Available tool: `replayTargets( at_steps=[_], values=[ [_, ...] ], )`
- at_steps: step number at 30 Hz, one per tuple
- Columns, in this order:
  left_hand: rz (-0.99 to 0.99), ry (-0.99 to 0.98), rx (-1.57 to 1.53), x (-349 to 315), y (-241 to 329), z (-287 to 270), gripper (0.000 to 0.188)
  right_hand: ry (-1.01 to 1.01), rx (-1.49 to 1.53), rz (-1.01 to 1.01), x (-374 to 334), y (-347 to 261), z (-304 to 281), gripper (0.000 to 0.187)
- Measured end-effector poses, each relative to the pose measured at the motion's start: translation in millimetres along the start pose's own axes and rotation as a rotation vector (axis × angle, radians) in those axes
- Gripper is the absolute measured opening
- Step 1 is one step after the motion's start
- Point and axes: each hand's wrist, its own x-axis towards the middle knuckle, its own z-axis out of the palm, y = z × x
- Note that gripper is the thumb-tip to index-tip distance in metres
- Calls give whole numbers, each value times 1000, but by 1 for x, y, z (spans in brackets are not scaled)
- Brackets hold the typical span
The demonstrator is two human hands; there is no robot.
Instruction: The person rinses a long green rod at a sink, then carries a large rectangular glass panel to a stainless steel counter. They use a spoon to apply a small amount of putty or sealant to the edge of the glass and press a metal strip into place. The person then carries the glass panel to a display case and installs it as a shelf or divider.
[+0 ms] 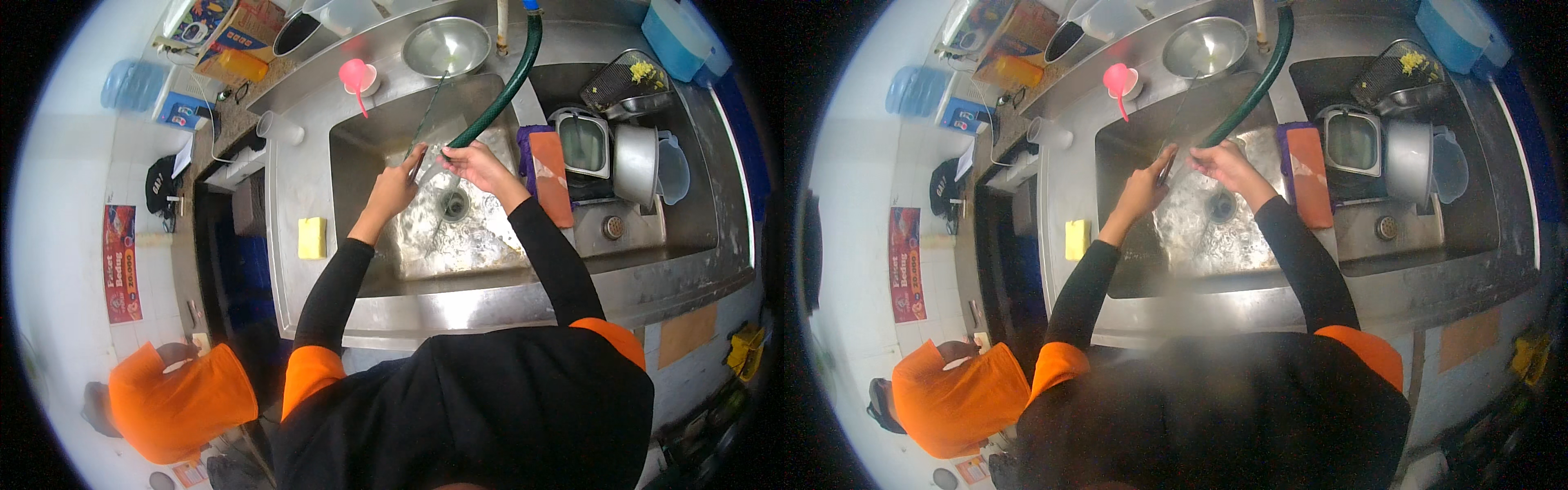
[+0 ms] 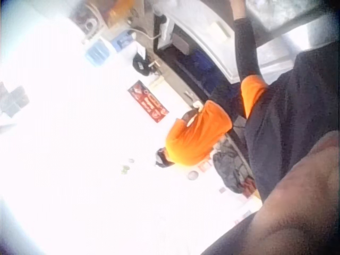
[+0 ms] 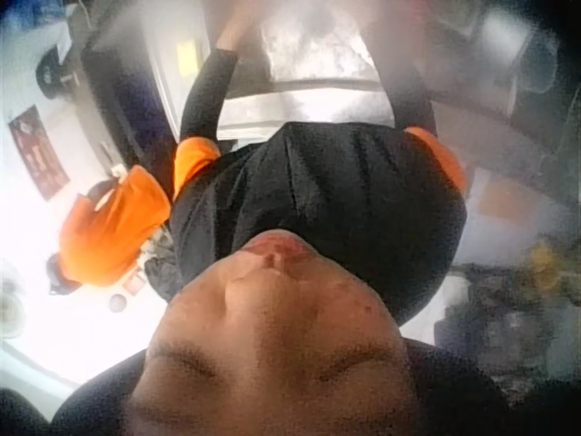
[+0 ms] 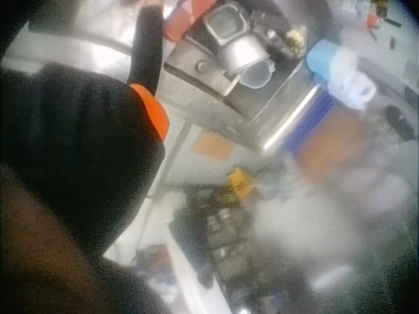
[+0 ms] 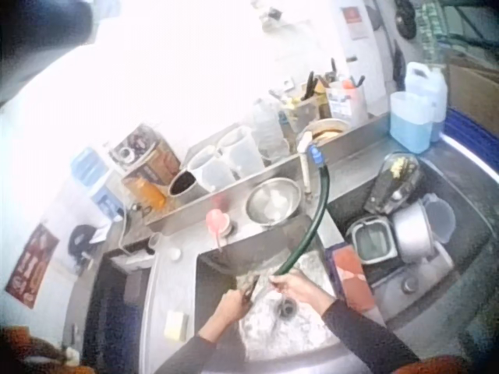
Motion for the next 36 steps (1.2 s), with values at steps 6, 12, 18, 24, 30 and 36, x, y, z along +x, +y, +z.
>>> replayTargets(
  at_steps=[6,12,18,24,30,36],
  values=[
    [-35,-20,-7,-11,-4,-7,74,101,12,-233,38,13,7,18],
    [-105,-21,-64,-33,-7,-18,73,215,44,-345,81,15,18,12],
    [-77,39,-68,-44,-23,-19,72,271,100,-428,102,1,26,23],
    [-82,35,-46,-46,-27,-18,71,208,77,-381,85,-3,34,16],
    [-96,58,79,-32,-28,-12,68,131,2,-255,41,0,30,14],
    [-113,91,48,-7,-20,-10,63,71,52,-217,34,-3,34,21]
  ],
)
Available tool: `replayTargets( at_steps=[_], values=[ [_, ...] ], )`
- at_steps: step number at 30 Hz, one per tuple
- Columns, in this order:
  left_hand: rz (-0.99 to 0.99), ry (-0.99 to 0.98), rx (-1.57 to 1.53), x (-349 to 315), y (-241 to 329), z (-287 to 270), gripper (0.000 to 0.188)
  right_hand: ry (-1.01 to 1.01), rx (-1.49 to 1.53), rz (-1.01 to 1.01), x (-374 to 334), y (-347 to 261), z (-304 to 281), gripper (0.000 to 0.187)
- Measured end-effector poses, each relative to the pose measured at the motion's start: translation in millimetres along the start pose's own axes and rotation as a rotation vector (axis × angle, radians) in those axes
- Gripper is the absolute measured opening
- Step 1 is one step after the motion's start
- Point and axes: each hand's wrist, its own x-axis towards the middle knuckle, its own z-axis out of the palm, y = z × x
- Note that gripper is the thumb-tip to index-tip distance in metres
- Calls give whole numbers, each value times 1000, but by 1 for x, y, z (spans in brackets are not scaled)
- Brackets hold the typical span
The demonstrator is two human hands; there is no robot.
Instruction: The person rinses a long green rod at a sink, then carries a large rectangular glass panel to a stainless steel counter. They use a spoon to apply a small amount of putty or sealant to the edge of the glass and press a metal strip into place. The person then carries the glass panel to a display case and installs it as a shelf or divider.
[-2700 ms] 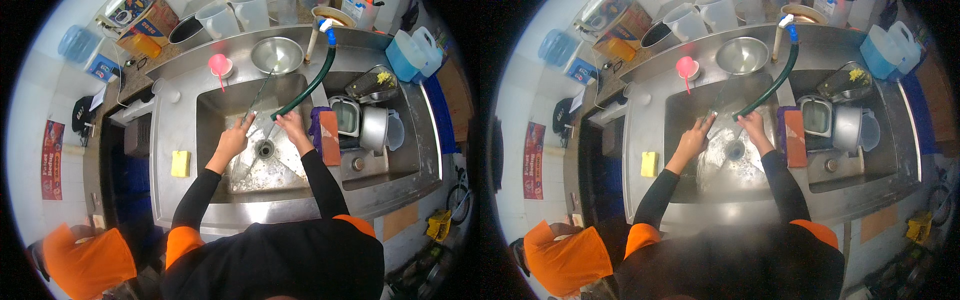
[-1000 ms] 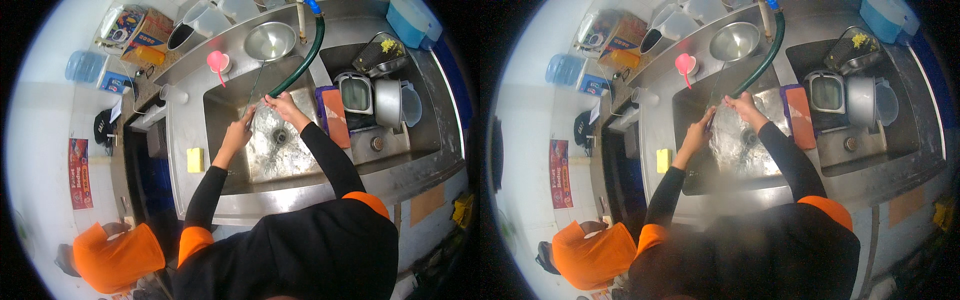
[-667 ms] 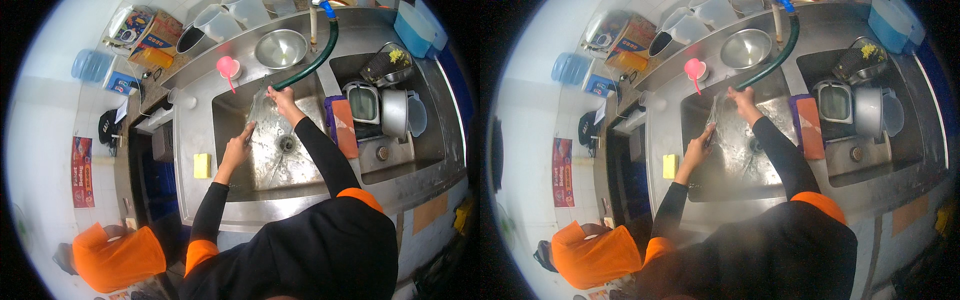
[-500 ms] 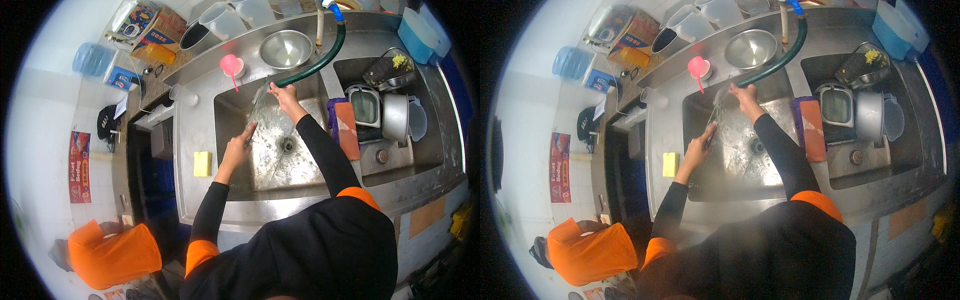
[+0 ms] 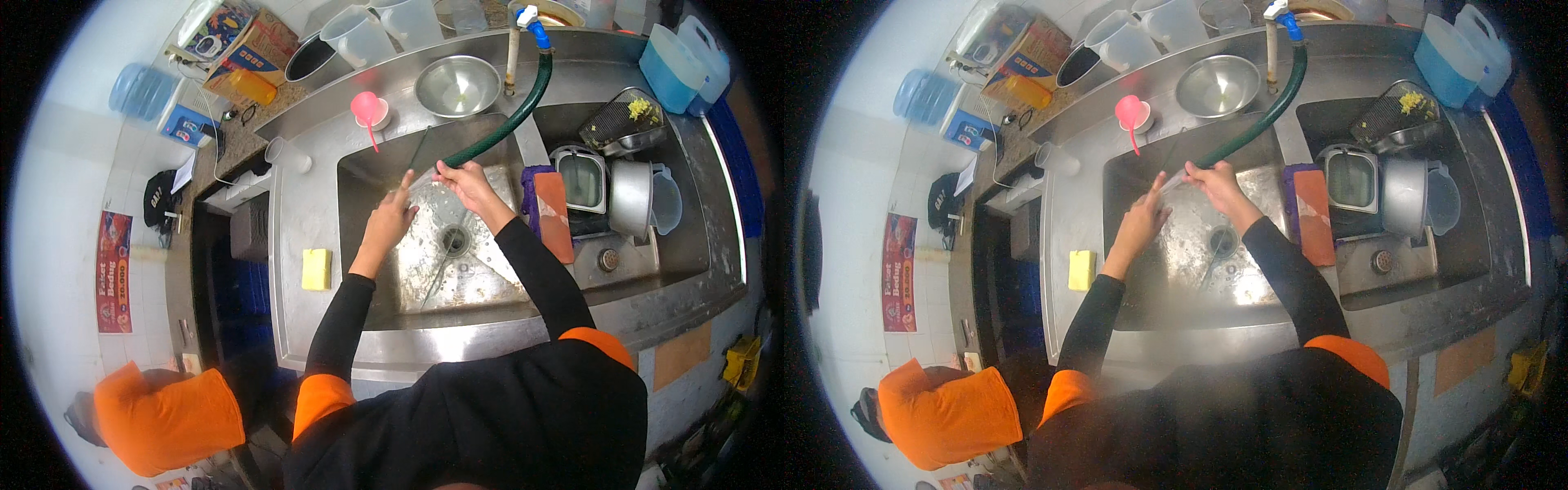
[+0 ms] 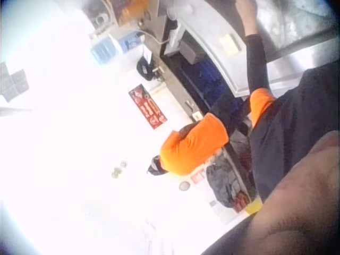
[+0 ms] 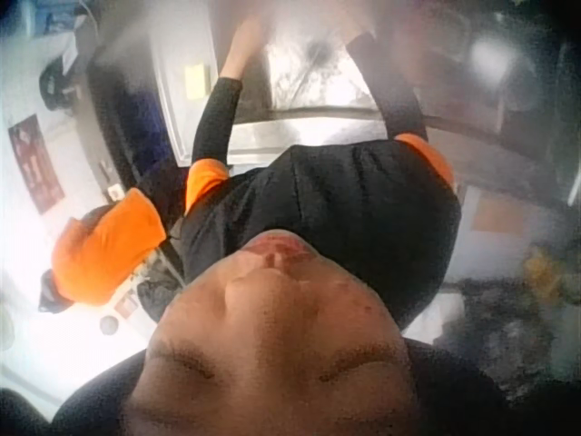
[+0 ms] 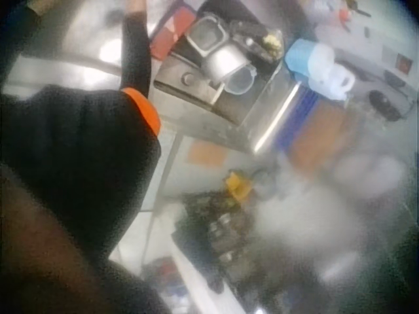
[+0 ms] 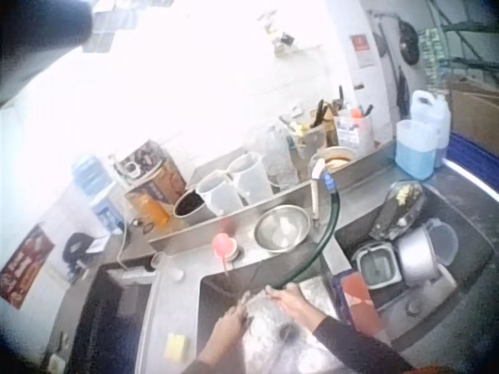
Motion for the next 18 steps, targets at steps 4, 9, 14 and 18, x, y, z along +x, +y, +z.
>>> replayTargets(
  at_steps=[4,9,14,18],
  values=[
    [-22,5,-130,-3,0,-7,58,18,-15,3,6,0,0,21],
    [-77,-38,-164,-46,-22,-9,55,-60,28,34,-3,-7,7,20],
    [-148,-62,-151,-98,-28,-15,55,-75,31,102,-9,-14,6,18],
    [-170,-51,-172,-129,-31,-22,53,-81,16,112,-7,-12,3,13]
  ],
)
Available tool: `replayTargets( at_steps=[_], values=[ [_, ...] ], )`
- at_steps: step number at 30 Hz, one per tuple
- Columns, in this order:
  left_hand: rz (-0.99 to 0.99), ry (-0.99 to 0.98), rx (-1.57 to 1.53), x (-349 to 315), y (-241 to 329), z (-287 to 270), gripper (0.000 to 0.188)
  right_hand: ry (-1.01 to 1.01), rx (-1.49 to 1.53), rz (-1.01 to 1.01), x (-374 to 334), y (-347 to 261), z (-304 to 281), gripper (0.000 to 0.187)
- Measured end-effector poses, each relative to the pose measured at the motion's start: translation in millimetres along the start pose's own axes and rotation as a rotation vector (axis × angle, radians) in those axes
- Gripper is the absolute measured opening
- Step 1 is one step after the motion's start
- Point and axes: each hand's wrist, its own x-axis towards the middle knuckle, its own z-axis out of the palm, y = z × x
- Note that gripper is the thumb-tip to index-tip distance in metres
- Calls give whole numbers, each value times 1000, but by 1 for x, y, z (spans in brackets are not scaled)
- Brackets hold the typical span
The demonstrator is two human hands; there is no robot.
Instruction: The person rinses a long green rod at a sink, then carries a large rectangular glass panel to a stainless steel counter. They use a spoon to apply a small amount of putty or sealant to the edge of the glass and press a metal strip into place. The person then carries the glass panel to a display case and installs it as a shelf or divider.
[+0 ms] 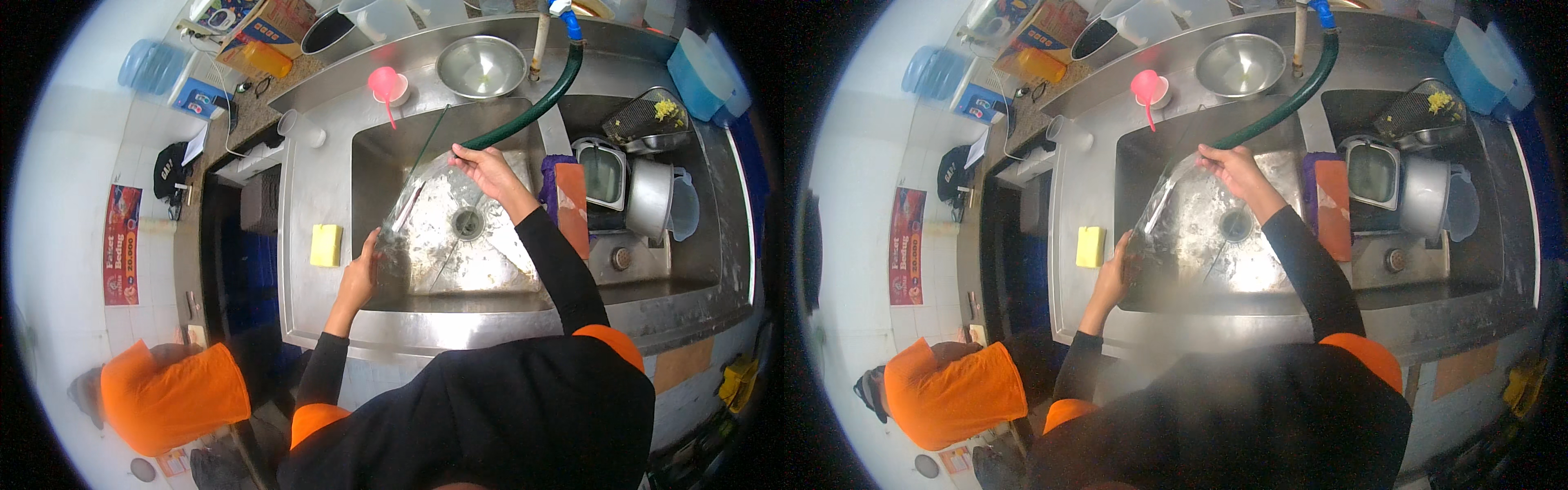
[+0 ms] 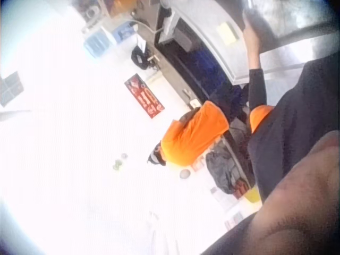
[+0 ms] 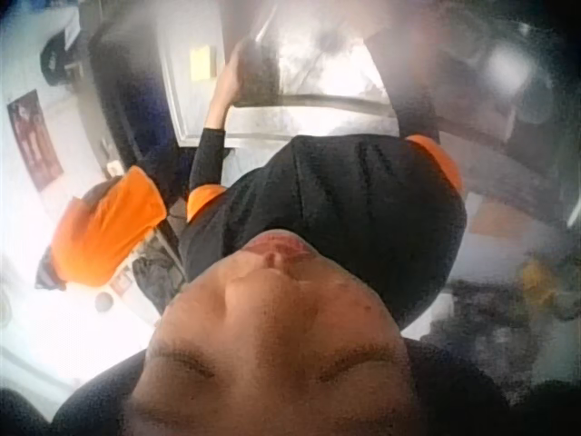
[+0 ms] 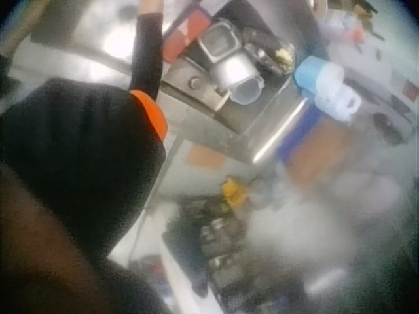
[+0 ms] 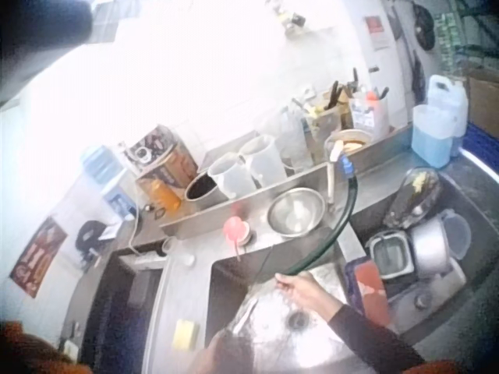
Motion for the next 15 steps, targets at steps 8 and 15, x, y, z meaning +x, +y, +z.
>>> replayTargets(
  at_steps=[8,15],
  values=[
    [12,2,-55,-29,-15,-2,40,-41,-9,39,0,-2,-2,15],
    [-36,-47,-14,12,-2,9,33,-93,-44,56,-6,-5,-6,15]
  ],
)
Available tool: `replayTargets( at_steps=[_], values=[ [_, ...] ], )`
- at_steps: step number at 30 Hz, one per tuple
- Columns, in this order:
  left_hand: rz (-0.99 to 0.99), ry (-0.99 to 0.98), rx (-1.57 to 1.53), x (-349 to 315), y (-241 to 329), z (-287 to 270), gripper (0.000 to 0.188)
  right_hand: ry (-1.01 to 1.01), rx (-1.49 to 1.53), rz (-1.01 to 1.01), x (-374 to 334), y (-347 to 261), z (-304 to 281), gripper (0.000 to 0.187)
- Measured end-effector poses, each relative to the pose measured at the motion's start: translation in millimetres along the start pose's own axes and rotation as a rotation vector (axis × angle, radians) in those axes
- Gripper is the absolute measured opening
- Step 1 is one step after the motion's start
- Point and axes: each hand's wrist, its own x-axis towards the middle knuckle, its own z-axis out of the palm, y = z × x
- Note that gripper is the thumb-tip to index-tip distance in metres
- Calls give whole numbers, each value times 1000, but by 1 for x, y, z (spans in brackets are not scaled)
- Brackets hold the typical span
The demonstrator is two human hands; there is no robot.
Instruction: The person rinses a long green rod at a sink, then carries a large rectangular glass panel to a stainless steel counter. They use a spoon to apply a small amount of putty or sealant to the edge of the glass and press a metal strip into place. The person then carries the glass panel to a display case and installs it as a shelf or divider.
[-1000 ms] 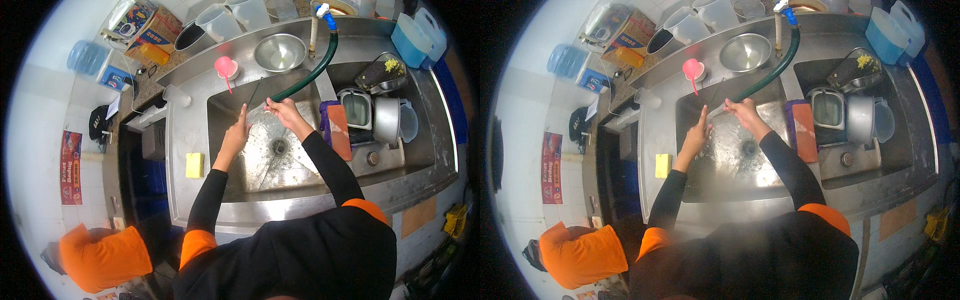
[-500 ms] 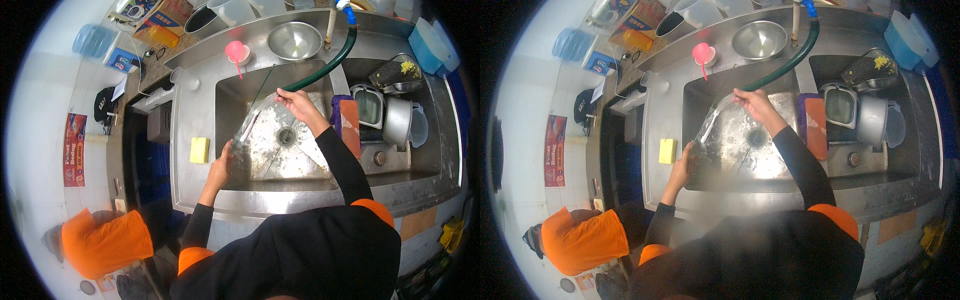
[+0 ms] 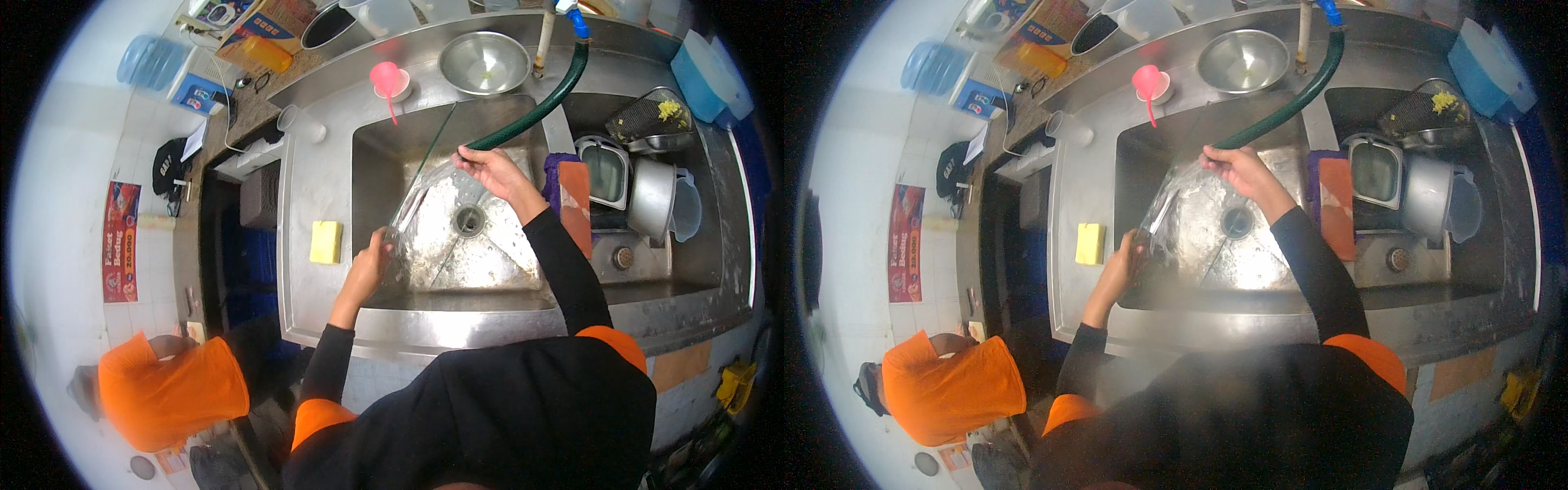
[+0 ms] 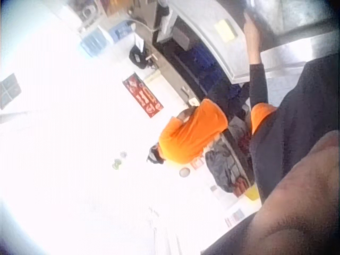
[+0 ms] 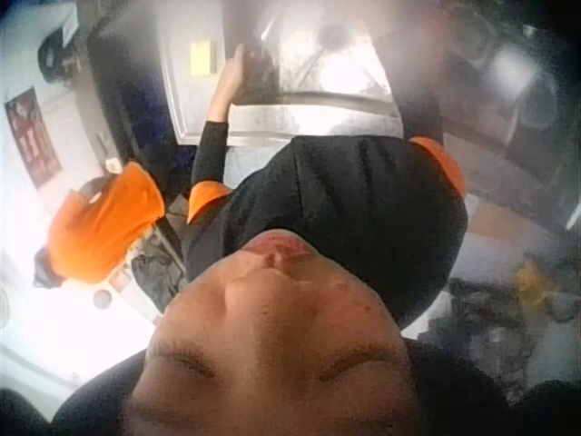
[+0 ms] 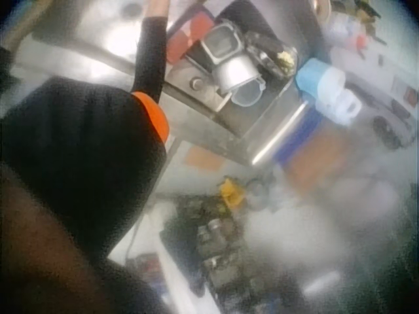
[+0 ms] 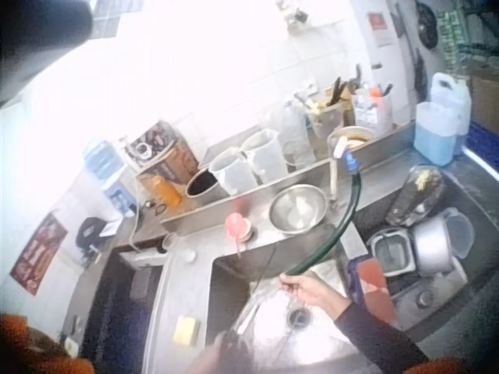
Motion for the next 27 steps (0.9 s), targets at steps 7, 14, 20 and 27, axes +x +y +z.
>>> replayTargets(
  at_steps=[7,14,20,27],
  values=[
    [76,83,-140,54,30,4,29,-48,59,15,11,3,5,17],
    [118,14,-252,102,48,17,24,-24,89,17,18,5,1,15],
    [265,-15,-264,138,57,25,24,21,-29,72,13,9,-5,23],
    [168,-158,-427,163,70,20,46,91,-97,13,15,11,-3,35]
  ],
)
